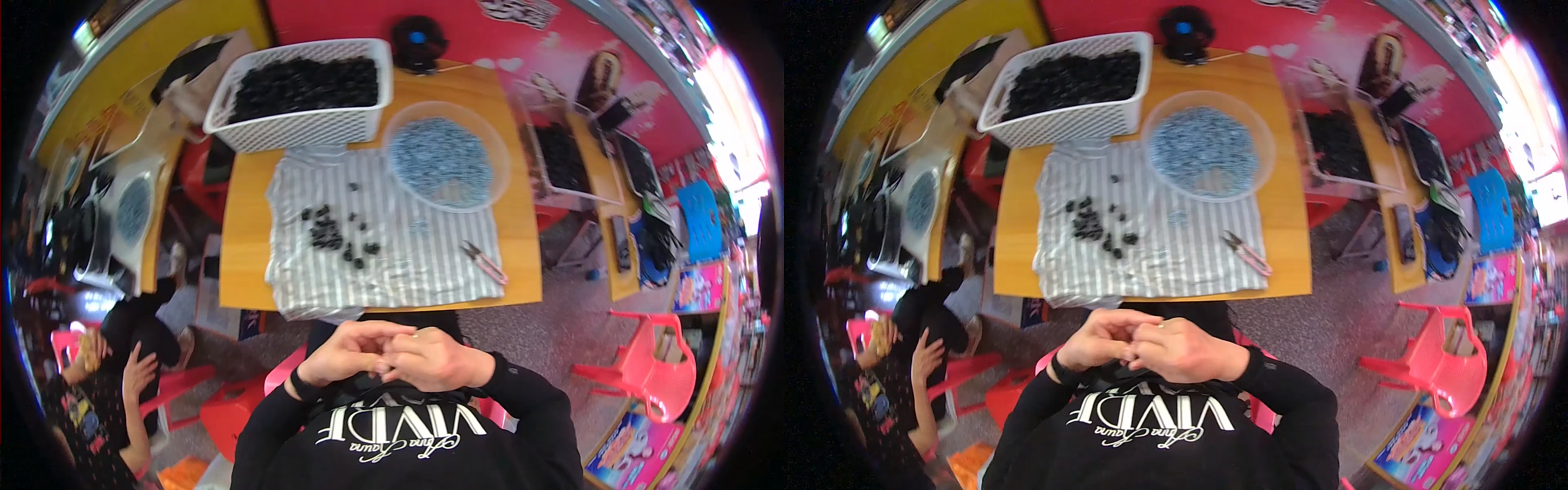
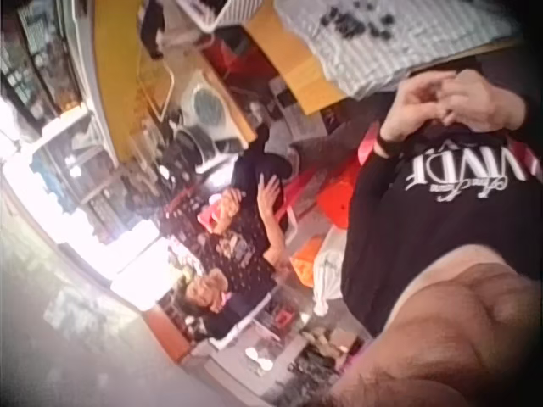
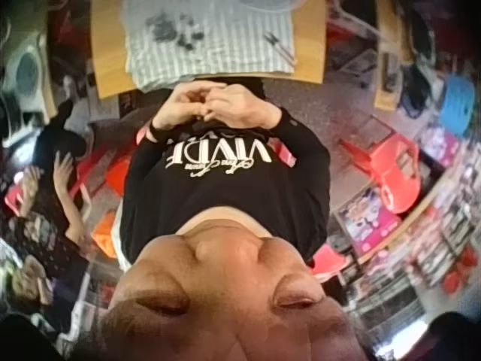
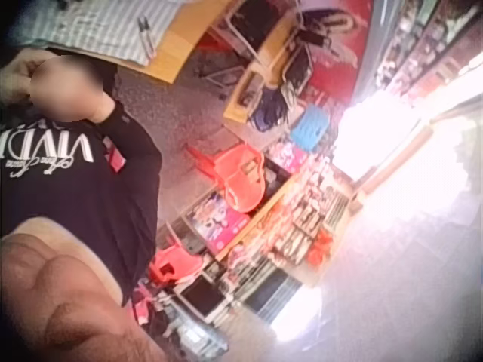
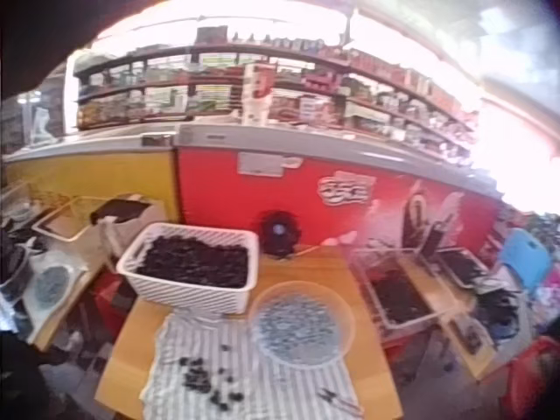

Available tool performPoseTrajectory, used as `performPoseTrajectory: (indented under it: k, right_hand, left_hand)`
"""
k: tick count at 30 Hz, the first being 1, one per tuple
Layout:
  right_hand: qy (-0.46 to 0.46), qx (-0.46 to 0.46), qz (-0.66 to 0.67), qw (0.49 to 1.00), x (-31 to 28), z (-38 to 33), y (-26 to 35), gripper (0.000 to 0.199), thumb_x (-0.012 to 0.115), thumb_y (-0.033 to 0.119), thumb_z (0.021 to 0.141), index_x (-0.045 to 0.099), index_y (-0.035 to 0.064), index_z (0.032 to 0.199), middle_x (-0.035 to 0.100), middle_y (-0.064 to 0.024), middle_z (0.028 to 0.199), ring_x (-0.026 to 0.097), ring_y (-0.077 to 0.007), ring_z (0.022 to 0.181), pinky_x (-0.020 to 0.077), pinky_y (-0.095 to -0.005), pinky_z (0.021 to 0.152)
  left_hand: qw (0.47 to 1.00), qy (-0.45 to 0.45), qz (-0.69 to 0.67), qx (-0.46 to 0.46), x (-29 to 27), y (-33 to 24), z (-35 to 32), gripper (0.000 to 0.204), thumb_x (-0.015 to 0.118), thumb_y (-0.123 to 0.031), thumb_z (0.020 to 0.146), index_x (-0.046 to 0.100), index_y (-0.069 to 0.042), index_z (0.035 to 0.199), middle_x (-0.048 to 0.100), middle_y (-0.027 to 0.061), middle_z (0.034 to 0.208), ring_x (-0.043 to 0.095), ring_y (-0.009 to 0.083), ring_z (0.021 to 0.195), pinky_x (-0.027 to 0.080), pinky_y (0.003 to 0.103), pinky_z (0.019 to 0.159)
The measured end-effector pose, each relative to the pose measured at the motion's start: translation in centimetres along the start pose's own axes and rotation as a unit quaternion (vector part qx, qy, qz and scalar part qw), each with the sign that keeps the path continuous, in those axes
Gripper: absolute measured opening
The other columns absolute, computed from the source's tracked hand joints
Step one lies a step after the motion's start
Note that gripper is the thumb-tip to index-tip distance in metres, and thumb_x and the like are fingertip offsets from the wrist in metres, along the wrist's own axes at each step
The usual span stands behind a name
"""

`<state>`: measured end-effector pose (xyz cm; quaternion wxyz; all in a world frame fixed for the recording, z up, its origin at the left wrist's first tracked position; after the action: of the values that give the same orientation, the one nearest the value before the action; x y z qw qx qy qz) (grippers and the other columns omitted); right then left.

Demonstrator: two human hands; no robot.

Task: The person sits at a table and repeatedly picks up small black cylindrical objects and light blue granular material. They insert the blue material into the black objects by hand, then place the assembled units onto a striped cloth on the table. The process is repetitive and involves handling small parts one by one.

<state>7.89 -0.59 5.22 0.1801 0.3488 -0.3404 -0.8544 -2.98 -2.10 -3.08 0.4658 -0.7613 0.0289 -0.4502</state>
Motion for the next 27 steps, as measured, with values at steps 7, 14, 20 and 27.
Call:
performPoseTrajectory:
  k: [7, 14, 20, 27]
  right_hand:
    - [0.016, 0.068, -0.039, 0.997, -2.4, 0.0, -0.6, 0.026, 0.077, 0.018, 0.081, 0.056, 0.0035, 0.086, 0.051, -0.0093, 0.078, 0.059, -0.0294, 0.069, 0.0465, -0.0394, 0.057]
    - [-0.191, 0.208, -0.218, 0.934, -14.9, -1.3, -4.0, 0.021, 0.076, -0.002, 0.076, 0.067, -0.0014, 0.095, 0.064, -0.0115, 0.083, 0.065, -0.0214, 0.07, 0.0511, -0.0323, 0.063]
    - [-0.393, 0.355, -0.253, 0.809, -33.2, -7.2, -11.9, 0.021, 0.072, 0.008, 0.09, 0.068, -0.0009, 0.109, 0.065, -0.0037, 0.091, 0.062, -0.011, 0.08, 0.0496, -0.0237, 0.069]
    - [-0.349, 0.32, -0.42, 0.774, -35.9, -8.8, -15.1, 0.027, 0.073, 0.009, 0.087, 0.067, -0.0014, 0.111, 0.066, -0.0063, 0.089, 0.063, -0.0145, 0.078, 0.0507, -0.0267, 0.07]
  left_hand:
    - [0.998, -0.041, 0.004, 0.052, -0.3, -1.4, 1.6, 0.054, 0.065, -0.002, 0.092, 0.048, 0.001, 0.144, 0.068, 0.0091, 0.105, 0.066, 0.0134, 0.087, 0.054, 0.026, 0.071]
    - [0.985, -0.127, 0.054, 0.107, -2.8, -2.3, 0.2, 0.045, 0.062, -0.006, 0.097, 0.053, 0.0, 0.141, 0.067, 0.0104, 0.113, 0.064, 0.0146, 0.094, 0.052, 0.027, 0.082]
    - [0.967, -0.213, 0.077, 0.12, -5.1, -3.3, -0.7, 0.035, 0.064, -0.007, 0.096, 0.061, 0.001, 0.13, 0.07, 0.0072, 0.104, 0.064, 0.0102, 0.088, 0.05, 0.024, 0.074]
    - [0.936, -0.301, 0.093, 0.159, -6.9, -3.7, -1.4, 0.028, 0.067, -0.005, 0.094, 0.065, 0.0, 0.122, 0.068, 0.0026, 0.095, 0.061, 0.0064, 0.082, 0.048, 0.021, 0.071]
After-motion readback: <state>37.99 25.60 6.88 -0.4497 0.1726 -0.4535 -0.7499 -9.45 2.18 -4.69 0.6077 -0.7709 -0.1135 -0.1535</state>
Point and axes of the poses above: each hand's wrist, its own z-axis towards the middle knuckle, its own x-axis out of the palm, y = z × x, the point moved 7 cm from there along z, towards the middle knuckle
